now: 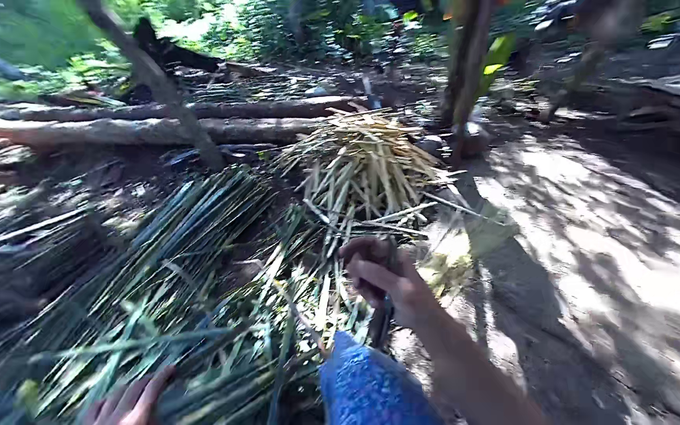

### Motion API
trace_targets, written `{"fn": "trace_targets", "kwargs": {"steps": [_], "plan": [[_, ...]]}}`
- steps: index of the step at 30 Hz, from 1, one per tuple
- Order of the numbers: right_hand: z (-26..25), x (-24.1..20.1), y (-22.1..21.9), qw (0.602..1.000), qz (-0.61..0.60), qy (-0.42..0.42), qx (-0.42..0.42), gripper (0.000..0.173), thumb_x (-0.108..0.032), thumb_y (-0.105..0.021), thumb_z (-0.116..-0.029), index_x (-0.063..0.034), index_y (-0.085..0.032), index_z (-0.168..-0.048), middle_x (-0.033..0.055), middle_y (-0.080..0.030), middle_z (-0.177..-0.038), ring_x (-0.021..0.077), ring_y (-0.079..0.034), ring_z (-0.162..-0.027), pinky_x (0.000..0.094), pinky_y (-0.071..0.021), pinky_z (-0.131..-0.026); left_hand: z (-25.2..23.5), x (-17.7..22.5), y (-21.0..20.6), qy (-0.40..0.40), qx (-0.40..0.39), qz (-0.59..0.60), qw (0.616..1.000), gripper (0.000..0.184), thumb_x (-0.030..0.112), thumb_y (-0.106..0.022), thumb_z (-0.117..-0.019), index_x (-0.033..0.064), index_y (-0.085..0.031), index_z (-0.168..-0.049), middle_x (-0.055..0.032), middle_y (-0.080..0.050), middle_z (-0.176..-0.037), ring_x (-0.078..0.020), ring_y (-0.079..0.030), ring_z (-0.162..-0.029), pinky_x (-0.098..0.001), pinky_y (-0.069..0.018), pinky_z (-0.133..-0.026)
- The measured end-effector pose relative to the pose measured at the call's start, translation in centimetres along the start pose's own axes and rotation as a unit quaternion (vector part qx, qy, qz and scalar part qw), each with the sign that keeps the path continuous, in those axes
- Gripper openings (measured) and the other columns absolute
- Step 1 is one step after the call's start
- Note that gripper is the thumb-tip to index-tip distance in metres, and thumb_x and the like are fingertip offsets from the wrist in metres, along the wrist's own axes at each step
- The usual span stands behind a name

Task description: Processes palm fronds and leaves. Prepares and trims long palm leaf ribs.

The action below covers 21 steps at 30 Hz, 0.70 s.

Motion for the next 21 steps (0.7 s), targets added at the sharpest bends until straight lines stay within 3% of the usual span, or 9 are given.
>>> {"fn": "trace_targets", "kwargs": {"steps": [2, 6, 9, 11, 13, 16, 17, 19, 21], "plan": [[-1.1, 0.0, -2.1, 0.994, 0.073, 0.002, -0.075, 0.026, -0.019, -0.06, -0.0971, -0.0152, -0.066, -0.122, -0.0118, -0.065, -0.079, -0.0058, -0.051, -0.056, 0.0121, -0.0438, -0.049, -1.2, 1.0, 3.1, -0.038, 0.074, -0.02, 0.996, 0.038, -0.005, -0.056, -0.086, 0.0061, -0.073, -0.118, -0.0238, -0.071, -0.098, -0.0503, -0.068, -0.09, -0.0701, -0.0486, -0.081], [-3.2, 0.9, -8.3, 0.923, 0.304, 0.016, -0.234, 0.043, -0.035, -0.065, -0.0926, -0.0143, -0.064, -0.13, -0.0071, -0.07, -0.096, -0.0028, -0.057, -0.065, 0.0173, -0.0485, -0.057, -1.7, 1.5, 7.8, -0.1, 0.094, -0.098, 0.986, 0.039, -0.002, -0.061, -0.0877, 0.0206, -0.074, -0.116, -0.008, -0.072, -0.095, -0.0316, -0.069, -0.088, -0.0573, -0.0487, -0.082], [-4.0, 2.2, -13.3, 0.843, 0.391, -0.013, -0.369, 0.052, -0.037, -0.07, -0.0943, -0.0086, -0.062, -0.137, 0.0108, -0.071, -0.111, 0.0203, -0.067, -0.089, 0.0442, -0.0551, -0.08, -1.6, 2.7, 10.8, -0.128, 0.088, -0.145, 0.977, 0.039, 0.0, -0.064, -0.0872, 0.0282, -0.075, -0.111, -0.0021, -0.068, -0.09, -0.0241, -0.065, -0.088, -0.0525, -0.0422, -0.089], [-3.8, 3.0, -15.9, 0.805, 0.399, -0.036, -0.438, 0.047, -0.032, -0.071, -0.0949, -0.0055, -0.064, -0.133, 0.0154, -0.07, -0.106, 0.0268, -0.067, -0.091, 0.0502, -0.054, -0.084, -1.3, 3.3, 12.4, -0.147, 0.108, -0.168, 0.969, 0.035, 0.003, -0.062, -0.0904, 0.0304, -0.075, -0.108, 0.0003, -0.066, -0.089, -0.0216, -0.062, -0.091, -0.0511, -0.0371, -0.094], [-3.4, 3.7, -17.8, 0.785, 0.384, -0.051, -0.483, 0.032, -0.024, -0.069, -0.0961, -0.0037, -0.068, -0.121, 0.0138, -0.069, -0.095, 0.0245, -0.066, -0.083, 0.0467, -0.054, -0.078, -0.9, 3.9, 13.7, -0.139, 0.156, -0.185, 0.96, 0.032, 0.006, -0.062, -0.0921, 0.0313, -0.075, -0.106, 0.0021, -0.067, -0.093, -0.02, -0.062, -0.101, -0.0532, -0.0324, -0.101], [-2.6, 4.3, -19.6, 0.804, 0.319, -0.083, -0.494, 0.027, -0.022, -0.066, -0.0975, -0.0021, -0.068, -0.116, 0.0087, -0.065, -0.085, 0.0146, -0.062, -0.069, 0.0351, -0.0549, -0.068, 0.4, 4.4, 14.3, -0.026, 0.306, -0.084, 0.948, 0.021, 0.017, -0.059, -0.1002, 0.0235, -0.07, -0.117, -0.0039, -0.064, -0.119, -0.021, -0.053, -0.124, -0.0514, -0.0245, -0.113], [-2.3, 4.5, -20.0, 0.818, 0.29, -0.094, -0.487, 0.026, -0.022, -0.066, -0.0971, -0.0029, -0.067, -0.114, 0.0057, -0.064, -0.082, 0.0105, -0.061, -0.064, 0.0305, -0.0548, -0.063, 1.2, 4.8, 13.9, 0.047, 0.342, -0.006, 0.939, 0.023, 0.023, -0.061, -0.1013, 0.0197, -0.064, -0.124, -0.0052, -0.059, -0.128, -0.0205, -0.049, -0.13, -0.048, -0.0276, -0.114], [-1.8, 4.7, -20.8, 0.849, 0.212, -0.12, -0.468, 0.022, -0.021, -0.068, -0.0947, -0.0049, -0.066, -0.11, -0.0009, -0.063, -0.077, 0.0045, -0.059, -0.057, 0.0236, -0.0542, -0.057, 2.7, 6.0, 12.4, 0.189, 0.348, 0.193, 0.898, 0.046, 0.029, -0.065, -0.0981, 0.0086, -0.05, -0.137, -0.0096, -0.051, -0.14, -0.0197, -0.045, -0.135, -0.0447, -0.0387, -0.111], [-1.4, 4.7, -21.7, 0.868, 0.136, -0.148, -0.454, 0.018, -0.02, -0.069, -0.093, -0.0083, -0.065, -0.106, -0.0049, -0.065, -0.075, 0.0025, -0.059, -0.054, 0.0207, -0.0536, -0.053, 3.9, 7.3, 10.6, 0.268, 0.303, 0.351, 0.844, 0.056, 0.028, -0.066, -0.0959, 0.0, -0.044, -0.14, -0.0152, -0.051, -0.14, -0.0192, -0.049, -0.132, -0.0411, -0.0456, -0.105]]}}
Point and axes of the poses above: each hand's wrist, its own z-axis away from the middle knuckle, its own y-axis out of the back of the hand, x = y × z, the point moved 2 cm from there along -z, towards the middle knuckle
